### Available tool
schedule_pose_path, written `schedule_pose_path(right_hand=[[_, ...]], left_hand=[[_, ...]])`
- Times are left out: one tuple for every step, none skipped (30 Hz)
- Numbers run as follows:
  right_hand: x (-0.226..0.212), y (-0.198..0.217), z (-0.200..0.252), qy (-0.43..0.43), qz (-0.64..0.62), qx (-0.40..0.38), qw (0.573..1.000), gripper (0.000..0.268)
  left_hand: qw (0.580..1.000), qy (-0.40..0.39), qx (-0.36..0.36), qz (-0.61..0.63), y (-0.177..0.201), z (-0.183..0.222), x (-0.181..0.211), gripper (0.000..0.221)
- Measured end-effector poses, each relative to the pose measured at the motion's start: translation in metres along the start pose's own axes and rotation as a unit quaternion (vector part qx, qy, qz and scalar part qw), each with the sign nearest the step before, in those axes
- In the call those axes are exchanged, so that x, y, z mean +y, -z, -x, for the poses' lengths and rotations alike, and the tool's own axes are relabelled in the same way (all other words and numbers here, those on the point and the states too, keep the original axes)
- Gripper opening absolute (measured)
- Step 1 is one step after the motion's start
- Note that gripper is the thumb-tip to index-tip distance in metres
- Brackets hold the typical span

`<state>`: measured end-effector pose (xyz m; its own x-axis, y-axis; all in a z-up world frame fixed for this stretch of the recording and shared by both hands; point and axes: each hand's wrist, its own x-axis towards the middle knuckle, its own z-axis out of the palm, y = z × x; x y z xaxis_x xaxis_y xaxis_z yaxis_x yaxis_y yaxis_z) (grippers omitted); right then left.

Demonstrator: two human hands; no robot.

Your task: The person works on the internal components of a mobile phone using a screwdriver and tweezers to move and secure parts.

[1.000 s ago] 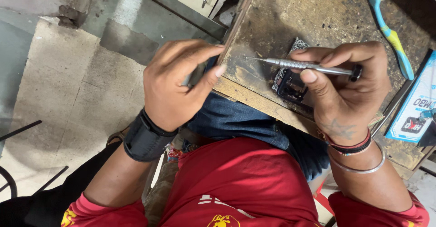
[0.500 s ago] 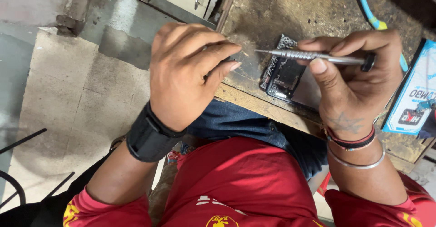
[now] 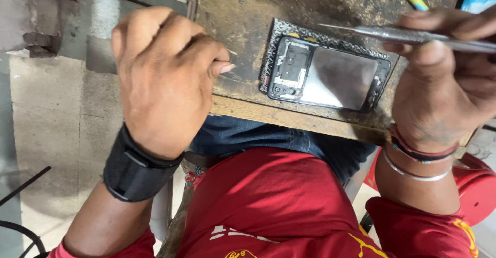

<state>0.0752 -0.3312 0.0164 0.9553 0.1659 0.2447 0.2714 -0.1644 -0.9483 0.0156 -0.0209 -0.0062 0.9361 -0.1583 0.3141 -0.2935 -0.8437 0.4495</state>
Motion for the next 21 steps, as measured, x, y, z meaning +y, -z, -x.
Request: schedule_pose_path(right_hand=[[-0.001, 0.005, 0.006, -0.001, 0.003, 0.011, 1.000, 0.034], [-0.002, 0.010, 0.012, 0.000, 0.006, 0.024, 1.000, 0.034], [-0.001, 0.013, 0.018, 0.000, 0.010, 0.036, 0.999, 0.034], [0.000, 0.017, 0.023, 0.002, 0.011, 0.046, 0.999, 0.034], [-0.001, 0.023, 0.031, 0.000, 0.016, 0.057, 0.998, 0.034], [0.001, 0.028, 0.037, -0.003, 0.020, 0.069, 0.997, 0.034], [0.001, 0.033, 0.045, -0.008, 0.028, 0.080, 0.996, 0.034], [0.001, 0.039, 0.051, -0.013, 0.033, 0.091, 0.995, 0.034], [0.002, 0.043, 0.055, -0.011, 0.037, 0.099, 0.994, 0.034], [0.004, 0.048, 0.057, -0.010, 0.042, 0.108, 0.993, 0.034], [0.004, 0.050, 0.060, -0.009, 0.043, 0.119, 0.992, 0.035], [0.007, 0.052, 0.062, -0.009, 0.044, 0.125, 0.991, 0.035], [0.007, 0.054, 0.067, -0.012, 0.044, 0.132, 0.990, 0.035], [0.008, 0.055, 0.071, -0.016, 0.044, 0.141, 0.989, 0.035], [0.009, 0.056, 0.074, -0.016, 0.044, 0.147, 0.988, 0.035], [0.011, 0.057, 0.076, -0.016, 0.044, 0.154, 0.987, 0.035], [0.013, 0.060, 0.076, -0.013, 0.044, 0.162, 0.986, 0.035], [0.014, 0.062, 0.077, -0.011, 0.045, 0.169, 0.985, 0.035], [0.016, 0.064, 0.077, -0.006, 0.047, 0.178, 0.983, 0.035], [0.018, 0.066, 0.076, -0.002, 0.050, 0.185, 0.981, 0.035], [0.020, 0.067, 0.077, 0.000, 0.050, 0.191, 0.980, 0.035]], left_hand=[[1.000, -0.001, -0.004, -0.009, -0.002, 0.002, -0.001, 0.006], [1.000, -0.001, -0.009, -0.018, -0.003, 0.005, -0.002, 0.005], [0.999, -0.005, -0.011, -0.031, -0.006, 0.006, -0.003, 0.004], [0.998, -0.012, -0.013, -0.061, -0.006, 0.006, -0.004, 0.005], [0.996, -0.022, -0.017, -0.086, -0.008, 0.006, -0.005, 0.007], [0.991, -0.036, -0.020, -0.129, -0.007, 0.005, -0.005, 0.011], [0.989, -0.041, -0.026, -0.136, -0.005, 0.005, -0.003, 0.014], [0.988, -0.046, -0.032, -0.143, -0.004, 0.004, -0.001, 0.017], [0.991, -0.042, -0.033, -0.123, -0.001, 0.001, 0.001, 0.020], [0.994, -0.049, -0.040, -0.084, -0.003, -0.005, 0.002, 0.025], [0.996, -0.054, -0.047, -0.048, -0.002, -0.010, 0.004, 0.033], [0.996, -0.069, -0.060, 0.008, -0.005, -0.017, 0.004, 0.047], [0.992, -0.082, -0.077, 0.065, -0.007, -0.023, 0.005, 0.064], [0.986, -0.095, -0.112, 0.077, -0.009, -0.027, 0.008, 0.073], [0.980, -0.109, -0.142, 0.088, -0.012, -0.034, 0.011, 0.082], [0.973, -0.123, -0.171, 0.098, -0.014, -0.039, 0.015, 0.091], [0.971, -0.126, -0.184, 0.091, -0.014, -0.045, 0.019, 0.092], [0.969, -0.128, -0.196, 0.083, -0.014, -0.050, 0.023, 0.094], [0.966, -0.132, -0.208, 0.076, -0.015, -0.055, 0.027, 0.095], [0.966, -0.139, -0.210, 0.064, -0.016, -0.060, 0.028, 0.096], [0.964, -0.145, -0.215, 0.054, -0.016, -0.064, 0.028, 0.097]])
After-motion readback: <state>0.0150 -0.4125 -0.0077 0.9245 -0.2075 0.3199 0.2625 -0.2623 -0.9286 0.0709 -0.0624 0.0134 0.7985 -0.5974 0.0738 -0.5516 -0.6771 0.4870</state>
